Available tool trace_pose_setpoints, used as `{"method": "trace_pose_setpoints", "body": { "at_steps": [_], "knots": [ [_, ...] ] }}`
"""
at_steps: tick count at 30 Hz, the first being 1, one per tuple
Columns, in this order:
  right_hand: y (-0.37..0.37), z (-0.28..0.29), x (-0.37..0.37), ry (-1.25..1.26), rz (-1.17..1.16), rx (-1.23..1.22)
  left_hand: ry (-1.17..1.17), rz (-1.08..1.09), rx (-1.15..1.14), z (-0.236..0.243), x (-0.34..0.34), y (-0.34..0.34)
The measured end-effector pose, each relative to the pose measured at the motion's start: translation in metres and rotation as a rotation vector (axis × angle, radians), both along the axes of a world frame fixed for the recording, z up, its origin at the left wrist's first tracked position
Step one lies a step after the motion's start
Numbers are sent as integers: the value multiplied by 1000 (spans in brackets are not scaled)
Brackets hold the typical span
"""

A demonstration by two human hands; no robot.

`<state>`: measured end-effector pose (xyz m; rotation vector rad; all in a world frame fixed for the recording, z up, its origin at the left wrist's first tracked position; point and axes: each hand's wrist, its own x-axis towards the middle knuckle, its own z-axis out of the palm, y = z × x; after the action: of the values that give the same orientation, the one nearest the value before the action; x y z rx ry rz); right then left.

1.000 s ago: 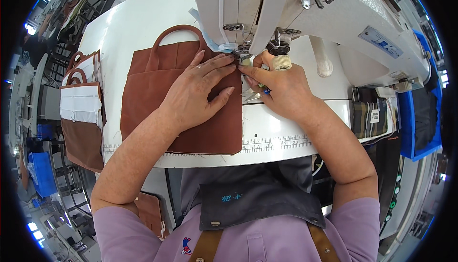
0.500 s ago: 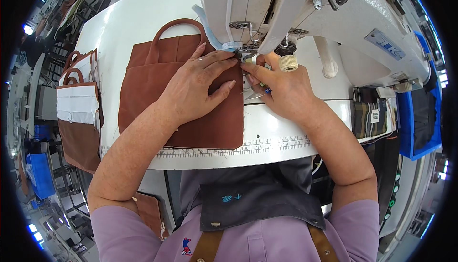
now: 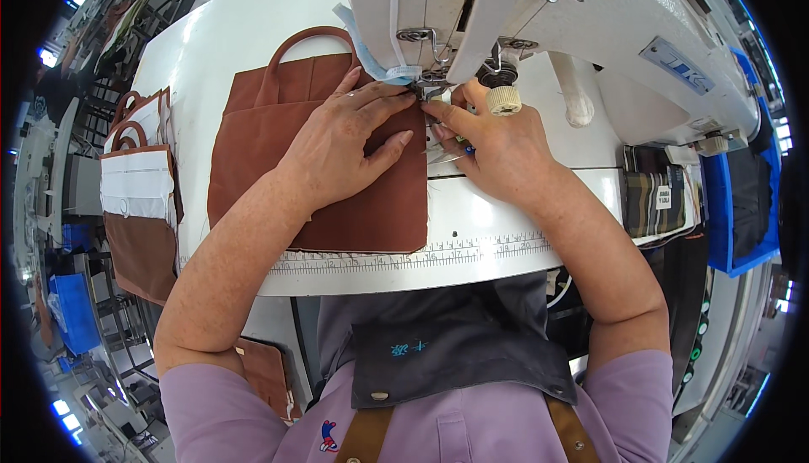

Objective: The person operates an industrial sewing machine to stitch the edges of a brown tote bag. They guide the bag under the needle, trim excess threads with scissors, and reposition the bag to sew different seams. The person handles multiple bags, moving finished ones aside and picking up new ones from a stack.

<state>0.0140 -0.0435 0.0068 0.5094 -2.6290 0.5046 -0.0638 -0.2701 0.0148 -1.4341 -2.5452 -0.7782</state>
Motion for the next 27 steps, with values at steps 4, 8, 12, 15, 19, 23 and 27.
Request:
{"method": "trace_pose_setpoints", "body": {
  "at_steps": [4, 8, 12, 15, 19, 23, 27],
  "knots": [
    [1, 1, -1, -8, -3, -40, -17, -12, 4, -1, -2, 1],
    [10, 0, -1, -83, -9, -109, -17, -13, 6, 0, -1, 2],
    [16, -2, -4, -90, 66, -388, 1, -14, 12, -1, -1, 1],
    [15, -2, -2, -142, 29, -499, -10, -16, 21, -2, -1, 1],
    [19, 0, -2, -146, -15, -579, 13, -15, 23, -4, -3, 1],
    [20, -9, -4, -185, -86, -785, -8, -15, -4, -2, -5, 0],
    [27, -9, -15, -162, -53, -896, 7, -11, -9, -2, -4, 1]
  ]
}}
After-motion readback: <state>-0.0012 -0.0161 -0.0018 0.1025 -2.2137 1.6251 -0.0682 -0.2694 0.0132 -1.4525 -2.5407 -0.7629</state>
